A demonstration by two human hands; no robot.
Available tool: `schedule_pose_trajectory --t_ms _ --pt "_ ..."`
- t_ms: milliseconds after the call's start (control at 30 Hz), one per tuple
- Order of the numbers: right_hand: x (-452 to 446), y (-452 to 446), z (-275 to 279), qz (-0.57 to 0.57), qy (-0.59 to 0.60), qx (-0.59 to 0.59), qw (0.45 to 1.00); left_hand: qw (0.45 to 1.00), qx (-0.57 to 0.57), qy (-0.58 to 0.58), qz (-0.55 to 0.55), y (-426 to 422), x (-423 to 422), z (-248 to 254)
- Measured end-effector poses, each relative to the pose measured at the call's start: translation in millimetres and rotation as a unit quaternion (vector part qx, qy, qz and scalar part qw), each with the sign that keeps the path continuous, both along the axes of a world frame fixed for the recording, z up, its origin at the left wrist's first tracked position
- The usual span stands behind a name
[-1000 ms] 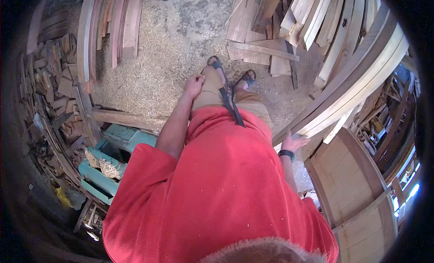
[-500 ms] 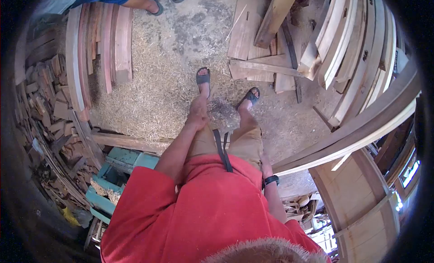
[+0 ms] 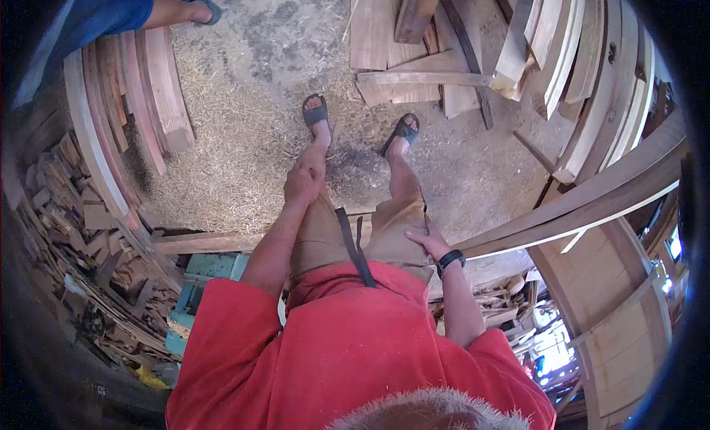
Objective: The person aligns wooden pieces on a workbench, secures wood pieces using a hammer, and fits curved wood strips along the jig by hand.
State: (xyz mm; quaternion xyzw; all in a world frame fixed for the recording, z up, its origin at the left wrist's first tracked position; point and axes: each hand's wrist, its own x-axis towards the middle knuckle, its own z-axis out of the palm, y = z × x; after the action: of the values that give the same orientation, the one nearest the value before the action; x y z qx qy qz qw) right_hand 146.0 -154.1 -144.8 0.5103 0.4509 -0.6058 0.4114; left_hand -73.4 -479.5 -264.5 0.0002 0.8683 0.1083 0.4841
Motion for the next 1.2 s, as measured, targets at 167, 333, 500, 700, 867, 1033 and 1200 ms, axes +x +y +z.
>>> schedule_pose_trajectory --t_ms 167,333,500,700,867,1033,1200 --pt "15.1 -2.1 -13.1 0.002 0.001 -0.002 1.0 1.0 -0.018 0.011 0.01 4.7 -4.1 -1.2" --pt "23.5 -7.0 -25.2 -0.008 -0.006 0.013 1.0 0.999 0.007 0.036 0.015 0.7 1.2 -11.6" --pt "-9.2 -14.2 -25.3 0.062 -0.016 0.083 0.994 0.998 0.016 0.052 -0.001 3.4 -3.4 -4.7" --pt "-0.9 -16.0 -60.3 0.211 -0.075 0.146 0.964 1.0 -0.011 0.027 -0.002 10.0 -8.5 3.6" --pt "0.6 -11.8 -69.4 0.227 -0.08 0.135 0.961 0.999 0.015 0.039 0.009 6.6 -2.5 -0.7" --pt "-4.0 -14.7 -69.7 0.265 -0.082 0.166 0.946 0.996 0.036 0.065 0.041 -1.0 5.5 -7.8" --pt "-10.4 -5.6 -68.2 0.261 -0.01 0.153 0.953 0.999 0.016 0.019 0.033 17.6 2.6 -8.0"
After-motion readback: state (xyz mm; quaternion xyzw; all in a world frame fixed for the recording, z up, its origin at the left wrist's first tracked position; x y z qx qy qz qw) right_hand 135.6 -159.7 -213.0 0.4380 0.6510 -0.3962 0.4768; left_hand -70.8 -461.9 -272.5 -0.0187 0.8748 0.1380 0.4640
